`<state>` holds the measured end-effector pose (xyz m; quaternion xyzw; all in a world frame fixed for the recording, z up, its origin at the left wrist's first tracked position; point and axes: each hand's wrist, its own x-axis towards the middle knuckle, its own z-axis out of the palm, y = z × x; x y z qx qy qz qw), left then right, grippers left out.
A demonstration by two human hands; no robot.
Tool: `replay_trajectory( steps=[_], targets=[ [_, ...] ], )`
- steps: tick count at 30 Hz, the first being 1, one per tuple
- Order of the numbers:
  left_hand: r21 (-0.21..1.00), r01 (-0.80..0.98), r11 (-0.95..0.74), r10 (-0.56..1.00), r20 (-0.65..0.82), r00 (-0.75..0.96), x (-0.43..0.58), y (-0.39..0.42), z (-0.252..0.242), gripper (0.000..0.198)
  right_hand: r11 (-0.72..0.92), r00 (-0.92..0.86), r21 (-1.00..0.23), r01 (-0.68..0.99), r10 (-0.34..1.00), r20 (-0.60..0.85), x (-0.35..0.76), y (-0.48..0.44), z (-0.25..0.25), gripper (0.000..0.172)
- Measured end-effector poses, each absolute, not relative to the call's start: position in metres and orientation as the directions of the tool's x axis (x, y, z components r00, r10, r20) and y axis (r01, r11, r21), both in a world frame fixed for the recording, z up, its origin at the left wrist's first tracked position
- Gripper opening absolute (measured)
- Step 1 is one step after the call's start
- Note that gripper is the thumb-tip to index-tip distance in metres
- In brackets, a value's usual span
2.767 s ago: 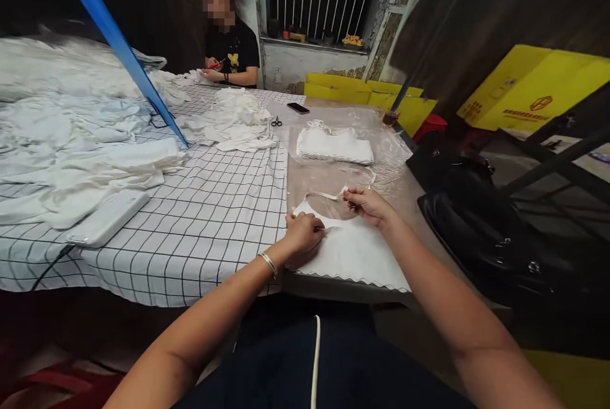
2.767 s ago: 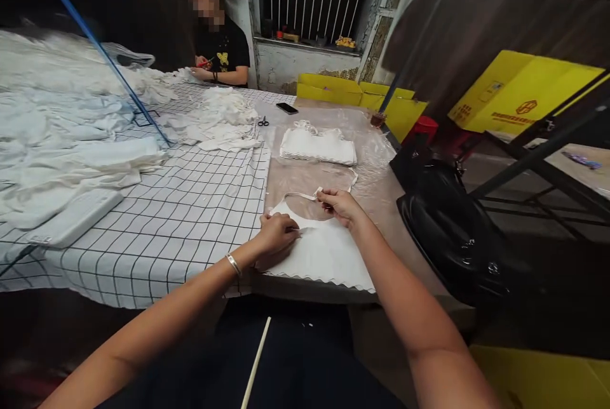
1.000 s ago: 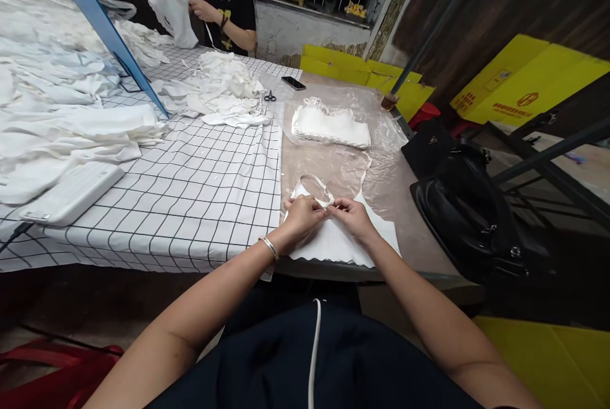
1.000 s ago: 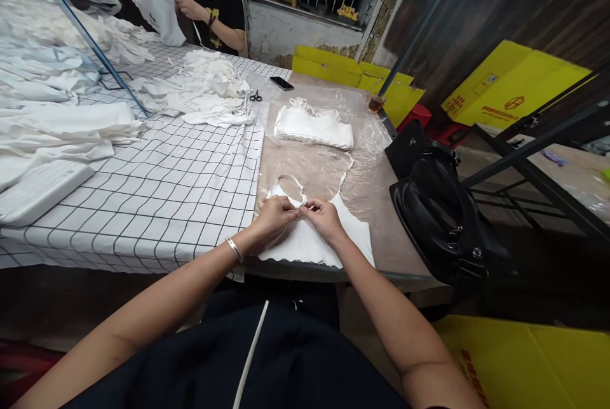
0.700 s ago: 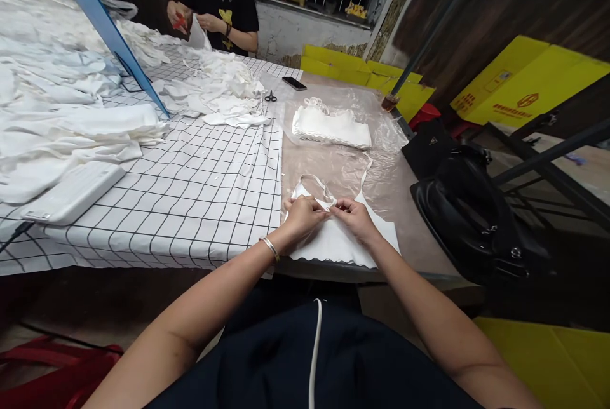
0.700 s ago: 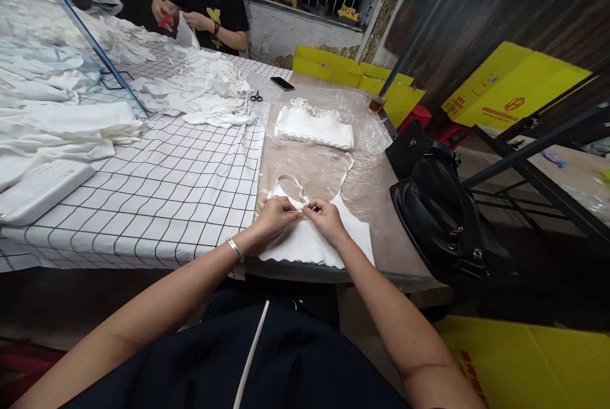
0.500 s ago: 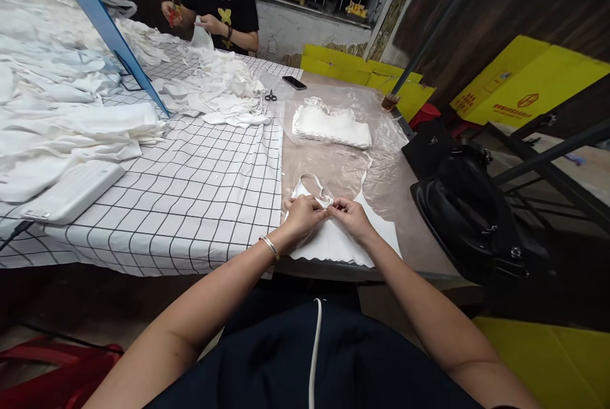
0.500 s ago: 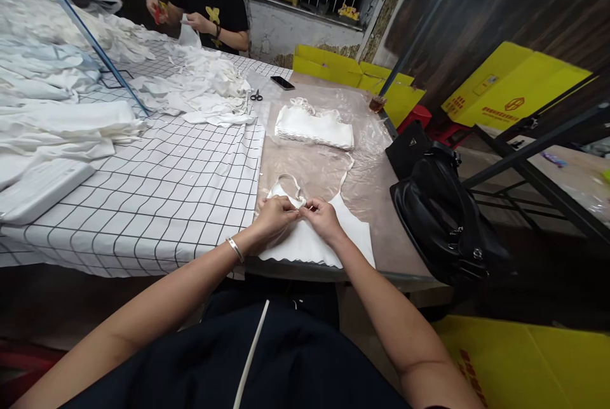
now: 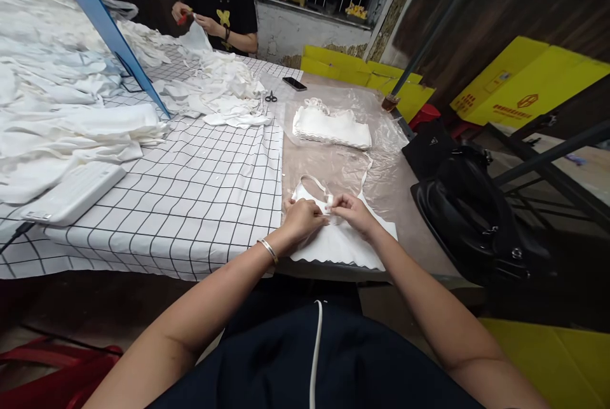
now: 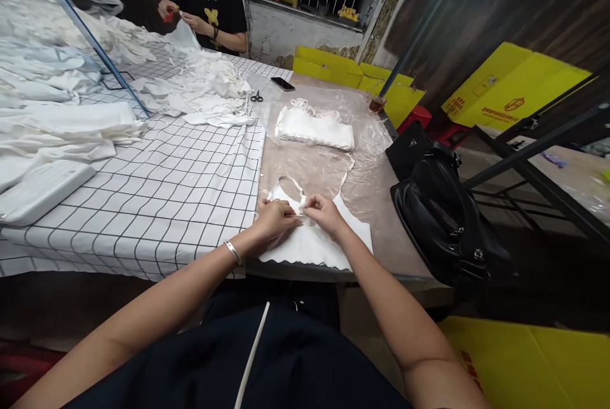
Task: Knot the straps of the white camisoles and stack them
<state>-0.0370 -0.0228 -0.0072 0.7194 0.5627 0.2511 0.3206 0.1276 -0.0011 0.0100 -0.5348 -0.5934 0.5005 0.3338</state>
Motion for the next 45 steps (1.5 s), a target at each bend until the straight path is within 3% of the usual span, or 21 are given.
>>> replay_trajectory(
  steps=[3,5,11,14,16,19,21,23,26,28,30,33,36,38,40,42,45],
  targets=[
    [0.660,0.711,-0.243,0.937,-0.030,0.348,-0.042,-0.021,-0.003,0.021,-0.355,-0.293,-0.934,-0.033,0.897,-0.331,0.116,0.017,0.025,0.023],
    [0.633,0.721,-0.281,0.903,-0.081,0.422,-0.050,-0.018,0.004,0.020,-0.469,-0.377,-0.876,-0.113,0.836,-0.399,0.107,0.037,0.036,0.021],
    [0.680,0.689,-0.251,0.777,-0.283,0.562,-0.089,0.001,0.028,0.028,-0.463,-0.380,-0.882,-0.088,0.834,-0.399,0.079,0.098,0.043,0.027],
    [0.609,0.757,-0.236,0.751,-0.381,0.540,-0.102,0.005,0.034,0.033,-0.434,-0.346,-0.901,-0.005,0.846,-0.406,0.064,0.110,0.031,0.032],
    [0.539,0.807,-0.243,0.790,-0.373,0.487,-0.105,0.002,0.035,0.028,-0.384,-0.299,-0.918,0.102,0.868,-0.397,0.057,0.111,0.023,0.032],
    [0.481,0.843,-0.241,0.888,-0.242,0.391,-0.108,-0.009,0.034,0.029,-0.295,-0.208,-0.929,0.224,0.917,-0.341,0.055,0.110,0.021,0.031],
    [0.512,0.828,-0.229,0.907,-0.197,0.373,-0.114,-0.017,0.032,0.037,-0.214,-0.148,-0.942,0.260,0.955,-0.258,0.063,0.103,0.026,0.028],
    [0.580,0.788,-0.207,0.885,-0.234,0.404,-0.124,-0.022,0.032,0.048,-0.024,-0.112,-0.934,0.356,0.991,-0.068,0.078,0.084,0.031,0.021],
    [0.669,0.730,-0.140,0.831,-0.322,0.454,-0.142,-0.023,0.033,0.062,0.351,-0.235,-0.764,0.541,0.936,0.264,0.107,0.032,0.024,0.009],
    [0.697,0.710,-0.101,0.820,-0.346,0.456,-0.151,-0.020,0.034,0.059,0.478,-0.350,-0.642,0.599,0.878,0.327,0.128,-0.009,0.007,0.012],
    [0.663,0.740,-0.114,0.833,-0.343,0.435,-0.153,-0.016,0.034,0.056,0.502,-0.384,-0.571,0.650,0.865,0.323,0.147,-0.042,-0.012,0.013],
    [0.434,0.860,-0.270,0.916,-0.159,0.368,-0.134,-0.014,0.028,0.063,0.390,-0.187,-0.587,0.710,0.907,0.376,0.173,-0.047,-0.026,0.005],
    [0.255,0.782,-0.569,0.817,0.070,0.572,-0.090,-0.021,0.015,0.061,0.210,0.107,-0.637,0.742,0.901,0.421,0.199,0.001,-0.018,0.016],
    [0.259,0.580,-0.772,0.616,0.082,0.783,-0.056,-0.030,0.003,0.068,0.067,0.217,-0.635,0.770,0.908,0.359,0.210,0.046,-0.006,0.024],
    [0.278,0.404,-0.872,0.435,0.059,0.899,-0.028,-0.038,-0.011,0.079,-0.084,0.249,-0.592,0.801,0.947,0.201,0.210,0.087,0.006,0.038],
    [0.285,0.327,-0.901,0.349,0.027,0.937,-0.011,-0.044,-0.023,0.082,-0.152,0.200,-0.531,0.834,0.979,0.033,0.200,0.112,0.013,0.046],
    [0.271,0.320,-0.908,0.327,-0.020,0.945,-0.004,-0.046,-0.034,0.068,-0.113,0.067,-0.538,0.835,0.992,-0.105,0.178,0.119,0.017,0.042]
  ],
)
